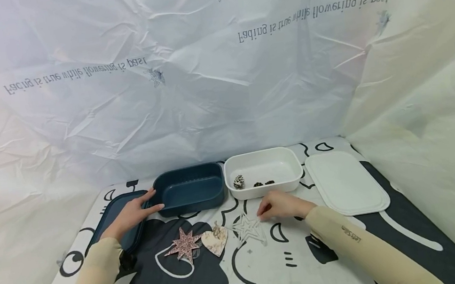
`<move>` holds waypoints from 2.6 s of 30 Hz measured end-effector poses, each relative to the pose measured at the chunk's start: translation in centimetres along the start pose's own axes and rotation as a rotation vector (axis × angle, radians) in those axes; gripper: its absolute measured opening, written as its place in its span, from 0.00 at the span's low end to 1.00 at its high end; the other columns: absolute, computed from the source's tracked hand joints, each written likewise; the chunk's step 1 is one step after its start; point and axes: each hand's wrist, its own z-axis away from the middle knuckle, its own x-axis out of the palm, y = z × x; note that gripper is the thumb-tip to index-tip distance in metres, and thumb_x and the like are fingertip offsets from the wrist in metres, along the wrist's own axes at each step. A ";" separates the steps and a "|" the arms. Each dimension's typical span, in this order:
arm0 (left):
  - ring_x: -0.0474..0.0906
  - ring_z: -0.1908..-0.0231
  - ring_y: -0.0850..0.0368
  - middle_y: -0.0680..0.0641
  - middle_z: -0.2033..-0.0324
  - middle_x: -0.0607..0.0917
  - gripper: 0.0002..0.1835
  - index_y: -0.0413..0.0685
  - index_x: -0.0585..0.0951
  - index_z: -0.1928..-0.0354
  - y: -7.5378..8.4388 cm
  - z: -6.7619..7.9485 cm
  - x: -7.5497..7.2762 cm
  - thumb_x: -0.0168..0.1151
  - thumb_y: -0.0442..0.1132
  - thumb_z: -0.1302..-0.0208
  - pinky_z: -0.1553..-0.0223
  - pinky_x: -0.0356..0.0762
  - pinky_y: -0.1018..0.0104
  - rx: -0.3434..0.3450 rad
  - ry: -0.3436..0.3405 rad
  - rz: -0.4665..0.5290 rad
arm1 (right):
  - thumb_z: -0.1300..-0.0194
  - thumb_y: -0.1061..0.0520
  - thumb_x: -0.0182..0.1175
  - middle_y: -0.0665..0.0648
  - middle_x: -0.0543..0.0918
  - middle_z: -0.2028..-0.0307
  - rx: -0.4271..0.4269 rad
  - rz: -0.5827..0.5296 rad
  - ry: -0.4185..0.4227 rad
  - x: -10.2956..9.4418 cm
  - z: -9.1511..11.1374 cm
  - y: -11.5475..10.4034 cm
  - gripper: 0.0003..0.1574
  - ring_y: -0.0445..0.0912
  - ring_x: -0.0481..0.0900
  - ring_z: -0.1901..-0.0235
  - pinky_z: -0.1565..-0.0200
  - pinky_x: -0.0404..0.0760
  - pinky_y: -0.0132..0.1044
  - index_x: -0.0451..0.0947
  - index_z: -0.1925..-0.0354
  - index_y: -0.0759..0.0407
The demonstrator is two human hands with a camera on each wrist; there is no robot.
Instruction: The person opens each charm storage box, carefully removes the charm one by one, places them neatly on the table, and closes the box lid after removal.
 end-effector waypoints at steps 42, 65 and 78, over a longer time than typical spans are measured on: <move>0.61 0.31 0.29 0.36 0.23 0.55 0.51 0.48 0.54 0.20 -0.3 0.0 0.2 0.61 0.68 0.35 0.37 0.64 0.30 0.033 0.009 -0.033 | 0.33 0.59 0.68 0.40 0.84 0.71 -0.016 0.006 0.010 -1.1 0.0 -0.9 0.03 0.35 0.79 0.71 0.66 0.81 0.32 0.87 0.66 0.53; 0.61 0.31 0.29 0.36 0.23 0.54 0.51 0.48 0.54 0.20 -0.3 0.0 0.0 0.60 0.67 0.34 0.37 0.64 0.30 0.032 0.009 -0.035 | 0.29 0.54 0.65 0.45 0.87 0.65 0.012 0.065 0.122 -8.4 0.2 -3.1 0.06 0.42 0.84 0.66 0.63 0.82 0.37 0.88 0.60 0.51; 0.58 0.29 0.30 0.38 0.22 0.53 0.51 0.49 0.55 0.20 -0.2 -0.1 0.1 0.61 0.68 0.35 0.36 0.62 0.30 0.032 0.005 -0.027 | 0.28 0.51 0.63 0.47 0.87 0.61 0.046 0.106 0.166 -10.9 0.2 -3.7 0.09 0.39 0.83 0.66 0.62 0.83 0.40 0.88 0.55 0.51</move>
